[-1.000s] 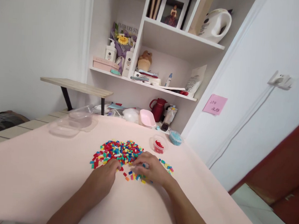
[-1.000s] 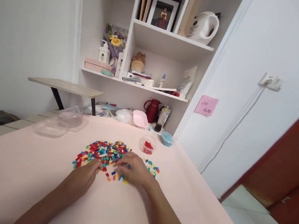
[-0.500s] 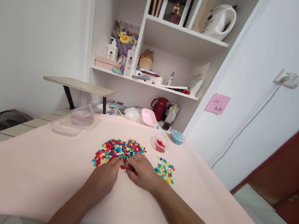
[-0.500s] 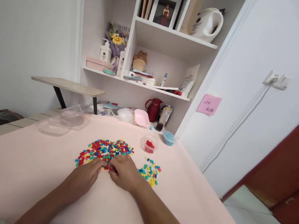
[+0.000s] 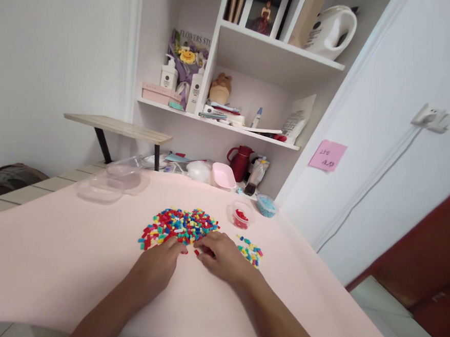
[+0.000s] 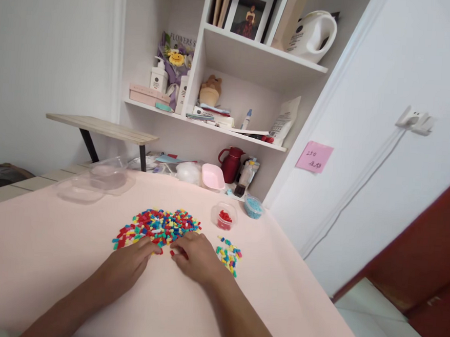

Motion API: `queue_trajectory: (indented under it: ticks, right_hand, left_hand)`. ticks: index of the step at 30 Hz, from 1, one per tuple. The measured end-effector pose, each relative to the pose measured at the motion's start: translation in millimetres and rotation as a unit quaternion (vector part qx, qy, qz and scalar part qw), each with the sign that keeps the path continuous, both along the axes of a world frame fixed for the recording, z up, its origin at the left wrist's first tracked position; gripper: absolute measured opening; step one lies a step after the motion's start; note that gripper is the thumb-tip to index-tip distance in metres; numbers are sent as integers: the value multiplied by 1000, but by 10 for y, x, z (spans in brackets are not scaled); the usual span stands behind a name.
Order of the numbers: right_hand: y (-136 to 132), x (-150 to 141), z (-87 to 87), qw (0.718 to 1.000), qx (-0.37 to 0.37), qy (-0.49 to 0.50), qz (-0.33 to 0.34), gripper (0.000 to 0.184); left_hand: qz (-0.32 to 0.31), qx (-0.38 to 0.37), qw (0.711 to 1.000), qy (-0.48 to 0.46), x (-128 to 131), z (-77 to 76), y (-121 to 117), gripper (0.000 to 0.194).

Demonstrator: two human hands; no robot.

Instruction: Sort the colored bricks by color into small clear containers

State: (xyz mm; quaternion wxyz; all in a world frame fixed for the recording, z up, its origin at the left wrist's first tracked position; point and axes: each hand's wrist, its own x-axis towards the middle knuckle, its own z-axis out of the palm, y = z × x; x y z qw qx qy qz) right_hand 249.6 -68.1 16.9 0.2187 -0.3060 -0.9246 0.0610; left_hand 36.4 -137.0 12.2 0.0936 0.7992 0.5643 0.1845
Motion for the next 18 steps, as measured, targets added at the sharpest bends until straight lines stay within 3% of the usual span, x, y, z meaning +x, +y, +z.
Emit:
queue_trajectory:
  ticks: [6, 10, 14, 18]
  right_hand:
    - [-3, -35, 22, 1000, -10, 15, 16, 12]
    - [89, 51, 72, 991, -81, 101, 18, 7]
    - [272, 313, 136, 947, -118, 276, -116, 23]
    - [489, 638, 161, 870, -53, 417, -258, 39]
  left_hand:
    - [0, 4, 1000, -11, -11, -2, -11, 41]
    - [1, 6, 1000, -18, -23, -18, -4, 41]
    - [3, 12, 1000, -21, -33, -54, 26, 41]
    - [3, 11, 1000, -29, -36, -75, 39, 39]
